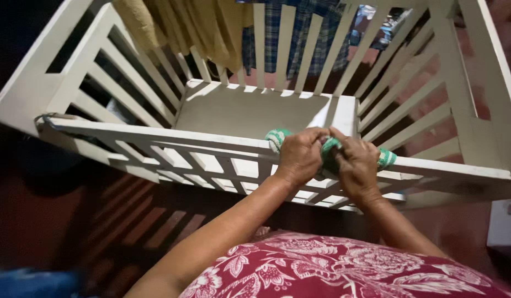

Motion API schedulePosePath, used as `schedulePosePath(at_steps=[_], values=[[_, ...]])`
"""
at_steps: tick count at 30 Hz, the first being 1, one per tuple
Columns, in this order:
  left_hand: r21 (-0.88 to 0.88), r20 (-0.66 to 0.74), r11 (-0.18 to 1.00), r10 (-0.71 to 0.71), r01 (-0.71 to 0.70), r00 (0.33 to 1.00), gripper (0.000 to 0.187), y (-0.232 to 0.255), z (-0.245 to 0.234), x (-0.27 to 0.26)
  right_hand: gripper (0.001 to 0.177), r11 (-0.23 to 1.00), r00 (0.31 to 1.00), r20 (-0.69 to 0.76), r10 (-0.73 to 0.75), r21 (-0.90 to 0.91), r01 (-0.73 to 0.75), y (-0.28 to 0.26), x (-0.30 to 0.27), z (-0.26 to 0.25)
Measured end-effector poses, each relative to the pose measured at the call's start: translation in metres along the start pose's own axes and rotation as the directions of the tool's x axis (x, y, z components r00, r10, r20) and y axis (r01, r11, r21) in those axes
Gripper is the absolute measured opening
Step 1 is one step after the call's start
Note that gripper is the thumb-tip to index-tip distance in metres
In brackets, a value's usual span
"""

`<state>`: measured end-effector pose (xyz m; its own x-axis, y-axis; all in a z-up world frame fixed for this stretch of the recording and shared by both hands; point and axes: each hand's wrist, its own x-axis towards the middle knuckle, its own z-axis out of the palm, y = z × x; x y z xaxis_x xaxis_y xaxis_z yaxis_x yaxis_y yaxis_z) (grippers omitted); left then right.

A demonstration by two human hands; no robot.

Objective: The person wipes the white wooden crib with a green cloth, cleaning the top rails and vertical slats. They move around the crib to reach different sides, repeatedly wiping the same areas.

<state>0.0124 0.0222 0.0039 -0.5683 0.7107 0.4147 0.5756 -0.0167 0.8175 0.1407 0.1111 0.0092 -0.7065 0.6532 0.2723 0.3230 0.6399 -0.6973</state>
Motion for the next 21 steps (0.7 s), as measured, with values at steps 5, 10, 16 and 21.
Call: schedulePosePath(at_steps=[5,10,16,21], values=[[-0.654,0.022,0.71,-0.328,0.262,0.944,0.022,0.03,0.026,-0.007,0.056,0.597,0.989,0.096,0.115,0.789,-0.146,-0.032,0.002,-0.042],[-0.807,0.126,0.511,-0.34,0.295,0.932,0.025,0.06,0.057,-0.015,0.053,0.556,0.982,0.166,0.095,0.809,-0.191,-0.012,-0.003,-0.072],[-0.253,0.044,0.965,-0.058,0.067,0.997,0.025,0.072,0.07,-0.019,0.046,0.933,0.973,-0.086,-0.216,0.276,0.232,0.05,-0.008,-0.124],[0.224,0.086,0.966,0.111,-0.128,0.99,0.049,0.059,0.064,-0.026,0.067,0.911,0.975,0.07,-0.211,-0.347,0.222,0.067,-0.024,-0.103]])
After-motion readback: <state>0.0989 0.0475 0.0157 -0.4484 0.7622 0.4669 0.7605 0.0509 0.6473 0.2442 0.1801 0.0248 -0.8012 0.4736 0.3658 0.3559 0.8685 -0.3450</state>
